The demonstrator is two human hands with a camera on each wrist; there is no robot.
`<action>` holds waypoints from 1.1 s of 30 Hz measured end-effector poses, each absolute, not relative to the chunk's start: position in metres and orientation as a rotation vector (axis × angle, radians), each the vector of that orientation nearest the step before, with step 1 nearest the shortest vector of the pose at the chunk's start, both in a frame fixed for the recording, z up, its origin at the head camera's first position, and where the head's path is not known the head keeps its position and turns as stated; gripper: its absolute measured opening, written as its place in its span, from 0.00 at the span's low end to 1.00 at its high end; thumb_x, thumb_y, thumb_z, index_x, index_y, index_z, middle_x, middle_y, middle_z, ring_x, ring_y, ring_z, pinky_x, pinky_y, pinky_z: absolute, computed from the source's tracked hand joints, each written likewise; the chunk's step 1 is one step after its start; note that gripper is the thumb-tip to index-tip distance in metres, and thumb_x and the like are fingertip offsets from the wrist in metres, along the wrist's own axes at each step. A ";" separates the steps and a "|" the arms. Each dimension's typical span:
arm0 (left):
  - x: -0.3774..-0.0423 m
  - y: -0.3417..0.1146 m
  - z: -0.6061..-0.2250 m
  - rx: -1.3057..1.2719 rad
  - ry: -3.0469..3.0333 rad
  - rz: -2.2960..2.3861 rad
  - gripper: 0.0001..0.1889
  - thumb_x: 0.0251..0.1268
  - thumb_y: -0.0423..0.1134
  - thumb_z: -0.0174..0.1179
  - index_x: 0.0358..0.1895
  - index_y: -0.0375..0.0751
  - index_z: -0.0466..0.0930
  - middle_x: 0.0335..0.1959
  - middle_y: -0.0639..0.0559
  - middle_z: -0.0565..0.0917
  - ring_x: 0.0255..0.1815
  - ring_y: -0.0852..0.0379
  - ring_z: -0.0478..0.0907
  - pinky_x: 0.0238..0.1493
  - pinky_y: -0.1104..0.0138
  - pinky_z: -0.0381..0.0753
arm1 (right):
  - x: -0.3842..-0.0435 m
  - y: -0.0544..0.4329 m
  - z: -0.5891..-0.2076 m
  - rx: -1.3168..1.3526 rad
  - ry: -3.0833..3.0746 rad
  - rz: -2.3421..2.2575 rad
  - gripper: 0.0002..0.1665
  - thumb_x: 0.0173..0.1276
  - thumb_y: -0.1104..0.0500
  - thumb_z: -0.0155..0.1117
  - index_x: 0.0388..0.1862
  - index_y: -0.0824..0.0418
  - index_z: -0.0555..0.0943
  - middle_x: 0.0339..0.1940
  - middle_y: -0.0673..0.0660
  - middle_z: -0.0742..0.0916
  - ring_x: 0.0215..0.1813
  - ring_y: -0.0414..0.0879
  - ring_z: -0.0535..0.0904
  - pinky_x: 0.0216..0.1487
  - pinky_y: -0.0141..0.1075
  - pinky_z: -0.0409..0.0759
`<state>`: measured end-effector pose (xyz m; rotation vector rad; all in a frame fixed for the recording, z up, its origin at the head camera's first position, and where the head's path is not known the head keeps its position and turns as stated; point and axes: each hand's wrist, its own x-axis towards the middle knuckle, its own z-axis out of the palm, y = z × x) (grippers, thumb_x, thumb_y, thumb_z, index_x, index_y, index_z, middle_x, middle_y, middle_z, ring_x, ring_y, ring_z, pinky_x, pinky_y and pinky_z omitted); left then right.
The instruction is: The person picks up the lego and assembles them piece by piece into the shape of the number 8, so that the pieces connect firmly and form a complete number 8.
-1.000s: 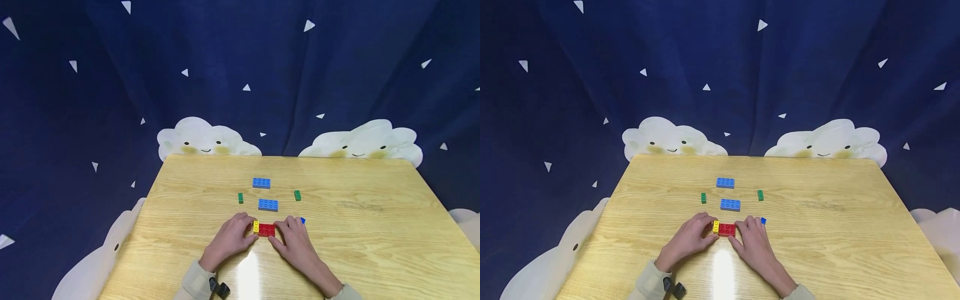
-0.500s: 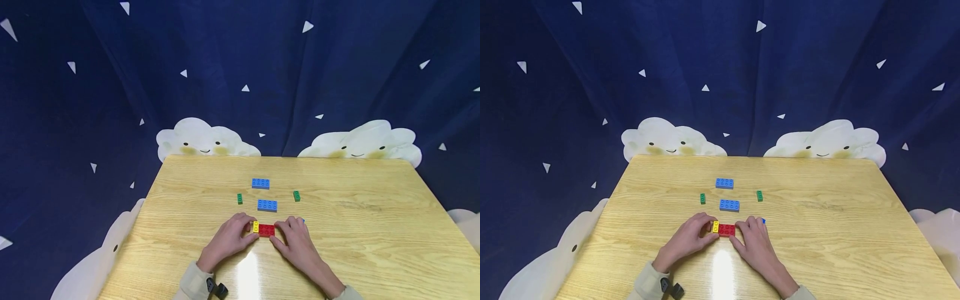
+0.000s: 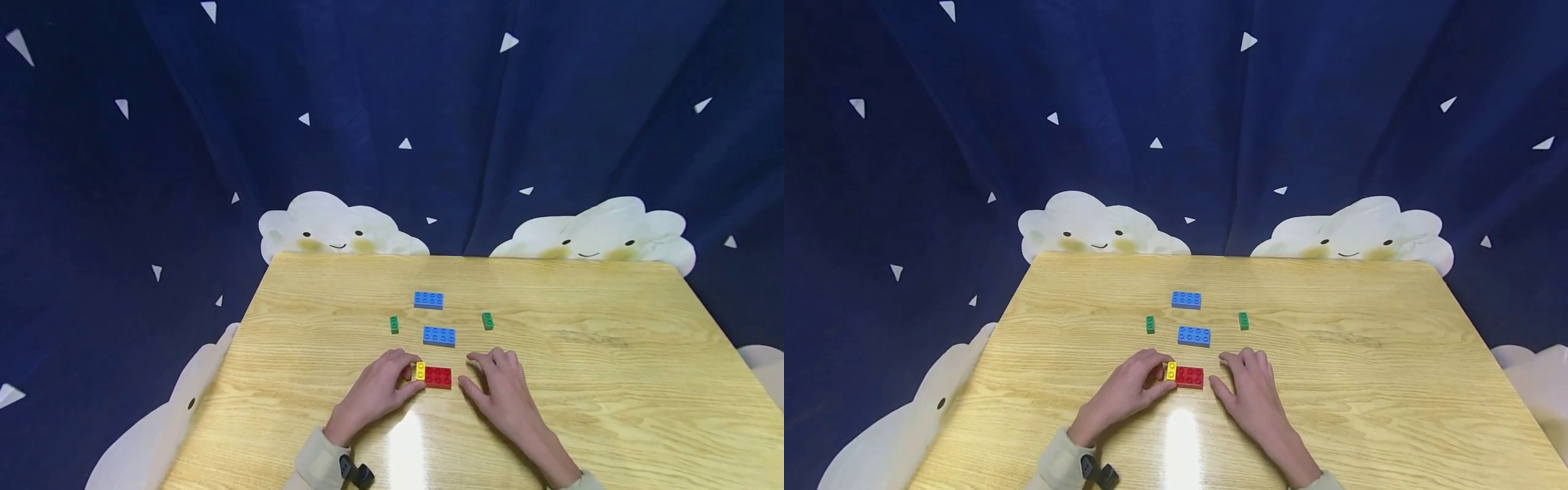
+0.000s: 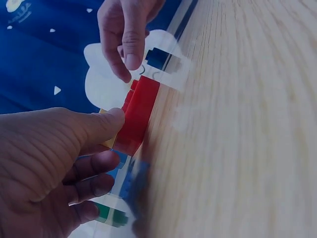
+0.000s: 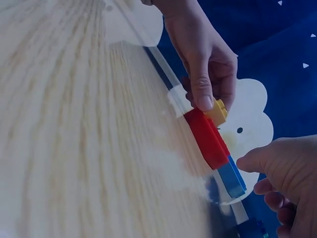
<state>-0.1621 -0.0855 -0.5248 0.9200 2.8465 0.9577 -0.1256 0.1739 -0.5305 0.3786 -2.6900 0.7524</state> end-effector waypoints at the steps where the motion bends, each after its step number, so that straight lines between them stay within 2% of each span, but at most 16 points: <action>1: -0.162 -0.085 -0.525 0.921 2.847 0.959 0.19 0.70 0.48 0.70 0.57 0.44 0.84 0.34 0.55 0.80 0.34 0.66 0.69 0.35 0.73 0.73 | -0.126 0.175 -0.530 0.369 -2.694 0.750 0.25 0.64 0.52 0.80 0.55 0.63 0.86 0.33 0.51 0.76 0.38 0.46 0.61 0.42 0.40 0.61; 33: -0.163 -0.085 -0.528 0.931 2.834 0.977 0.18 0.70 0.48 0.70 0.57 0.44 0.84 0.34 0.55 0.80 0.34 0.64 0.70 0.35 0.73 0.72 | -0.130 0.199 -0.532 0.255 -2.762 0.726 0.32 0.60 0.53 0.83 0.58 0.67 0.83 0.33 0.54 0.77 0.39 0.53 0.65 0.42 0.43 0.62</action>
